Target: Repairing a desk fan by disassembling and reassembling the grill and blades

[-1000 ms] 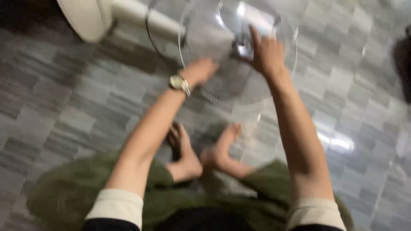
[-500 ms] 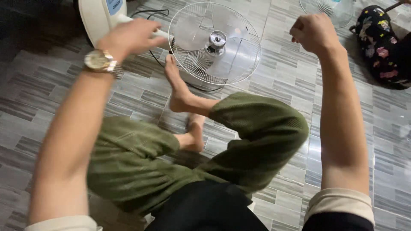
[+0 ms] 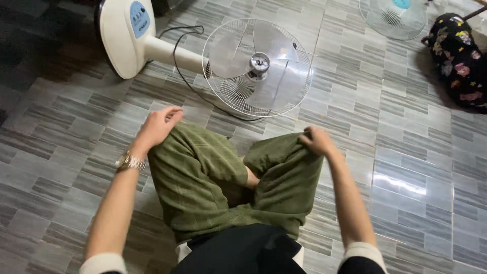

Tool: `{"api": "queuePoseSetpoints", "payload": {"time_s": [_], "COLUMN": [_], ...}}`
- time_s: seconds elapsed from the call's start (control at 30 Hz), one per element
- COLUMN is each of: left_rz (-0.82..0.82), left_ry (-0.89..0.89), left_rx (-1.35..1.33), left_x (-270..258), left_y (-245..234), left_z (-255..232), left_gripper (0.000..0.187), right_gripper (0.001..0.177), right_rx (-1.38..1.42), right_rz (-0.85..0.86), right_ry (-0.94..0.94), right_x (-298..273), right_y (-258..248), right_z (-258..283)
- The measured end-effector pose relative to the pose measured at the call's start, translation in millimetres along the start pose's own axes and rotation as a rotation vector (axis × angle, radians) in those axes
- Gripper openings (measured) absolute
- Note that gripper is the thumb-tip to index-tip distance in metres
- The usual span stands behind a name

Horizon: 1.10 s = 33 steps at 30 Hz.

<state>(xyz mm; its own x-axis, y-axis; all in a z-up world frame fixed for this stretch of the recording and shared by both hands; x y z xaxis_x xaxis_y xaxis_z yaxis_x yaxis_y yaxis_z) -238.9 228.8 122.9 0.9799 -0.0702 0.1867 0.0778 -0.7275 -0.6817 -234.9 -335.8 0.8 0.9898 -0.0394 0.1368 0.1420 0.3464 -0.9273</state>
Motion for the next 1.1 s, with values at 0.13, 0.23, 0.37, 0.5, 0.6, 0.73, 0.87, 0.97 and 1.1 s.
{"api": "queuePoseSetpoints", "payload": {"time_s": [0.13, 0.23, 0.37, 0.5, 0.6, 0.73, 0.87, 0.97, 1.1], "left_rz": [0.010, 0.035, 0.010, 0.030, 0.025, -0.001, -0.017, -0.113, -0.122], "left_ry": [-0.084, -0.122, -0.194, -0.192, -0.194, -0.137, -0.146, -0.246, -0.453], "left_rx": [0.235, 0.449, 0.368, 0.430, 0.427, 0.436, 0.222, -0.223, -0.805], "left_x": [22, 28, 17, 20, 19, 20, 25, 53, 85], "left_y": [35, 67, 31, 38, 34, 33, 73, 154, 264], "left_z": [59, 129, 57, 70, 64, 52, 19, 17, 26], "left_gripper": [0.053, 0.056, 0.058, 0.052, 0.051, 0.050, 0.056, 0.061, 0.077], "right_gripper": [0.046, 0.044, 0.044, 0.042, 0.041, 0.039, 0.057, 0.063, 0.065], "right_rx": [-0.028, 0.001, 0.014, 0.039, 0.067, 0.054, 0.082, 0.387, 1.202], "right_rz": [-0.117, -0.151, -0.127, -0.126, -0.143, -0.159, -0.097, -0.122, -0.094], "right_ry": [0.107, 0.204, 0.254, 0.250, 0.250, 0.256, 0.236, 0.364, 0.587], "right_x": [-14, -12, -3, -2, -3, -4, 17, 56, 116], "right_y": [31, 41, 41, 39, 37, 39, 30, 13, 84], "right_z": [-4, -8, -4, -3, -1, -3, 8, 30, -10]}}
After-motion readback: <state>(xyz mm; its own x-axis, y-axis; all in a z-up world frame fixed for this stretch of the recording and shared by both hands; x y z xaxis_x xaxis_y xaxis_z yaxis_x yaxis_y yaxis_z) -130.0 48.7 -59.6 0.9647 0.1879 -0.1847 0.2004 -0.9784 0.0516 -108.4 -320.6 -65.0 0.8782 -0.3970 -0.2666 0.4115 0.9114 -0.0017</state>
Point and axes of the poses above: each hand's wrist, its own x-axis towards the middle knuckle, its own y-axis out of the palm, z = x × y, the point moved 5 cm from there along x, towards the middle knuckle, and after that the axes turned 13 degrees about -z, right-handed, at the moved point
